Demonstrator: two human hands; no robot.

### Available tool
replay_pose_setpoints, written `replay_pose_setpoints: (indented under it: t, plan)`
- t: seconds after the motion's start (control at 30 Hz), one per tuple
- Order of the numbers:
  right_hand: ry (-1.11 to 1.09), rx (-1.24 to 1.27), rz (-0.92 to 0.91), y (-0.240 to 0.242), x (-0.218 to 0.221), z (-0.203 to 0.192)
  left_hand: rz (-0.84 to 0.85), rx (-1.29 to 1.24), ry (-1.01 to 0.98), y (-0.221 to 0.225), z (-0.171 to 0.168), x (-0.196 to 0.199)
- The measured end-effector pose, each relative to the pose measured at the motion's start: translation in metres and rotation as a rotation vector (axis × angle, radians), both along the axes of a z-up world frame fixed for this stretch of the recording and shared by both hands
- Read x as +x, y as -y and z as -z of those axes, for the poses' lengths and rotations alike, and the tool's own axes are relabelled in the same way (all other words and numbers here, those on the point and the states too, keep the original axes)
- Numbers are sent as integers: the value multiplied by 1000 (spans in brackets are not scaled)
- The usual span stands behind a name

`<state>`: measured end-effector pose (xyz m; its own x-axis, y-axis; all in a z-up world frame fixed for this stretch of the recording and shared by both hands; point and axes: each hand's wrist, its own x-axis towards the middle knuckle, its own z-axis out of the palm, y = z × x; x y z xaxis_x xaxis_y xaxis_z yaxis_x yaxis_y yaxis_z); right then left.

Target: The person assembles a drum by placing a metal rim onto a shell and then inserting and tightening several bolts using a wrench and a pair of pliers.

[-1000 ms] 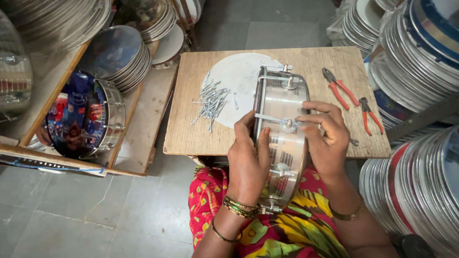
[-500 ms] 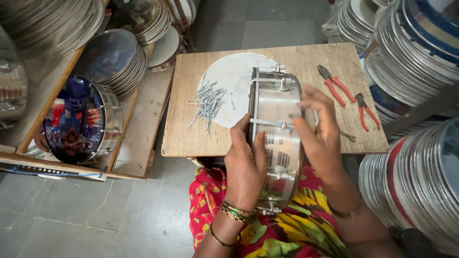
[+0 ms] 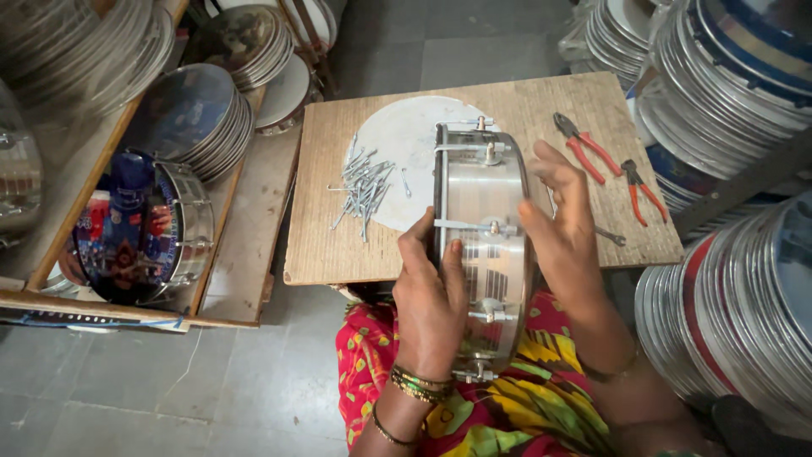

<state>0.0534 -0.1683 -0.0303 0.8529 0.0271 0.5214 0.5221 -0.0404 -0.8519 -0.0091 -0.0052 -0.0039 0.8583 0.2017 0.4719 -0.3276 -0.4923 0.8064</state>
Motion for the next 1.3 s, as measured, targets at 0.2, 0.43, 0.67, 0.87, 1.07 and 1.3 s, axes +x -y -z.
replay_pose_setpoints:
  t: [0.2,0.43,0.67,0.87,1.07,1.3]
  plan:
    - [-76,-57,9,-5,7,-5,23,-38,-65,1,-1,-5]
    - [51,-33,-74,4,-14,1,15,-4,-2,-1,-2,-4]
    - [-74,0,-4,3,7,-4,9,-7,-3,2,-4,-1]
    - [-36,-55,28,0,8,5,37,-60,-16,1,-1,1]
    - [123,-241,80,9,-16,-4,13,-139,-239,2,-6,-2]
    - [192,-367,202,2,-20,-14,-1,14,-2,4,-2,-2]
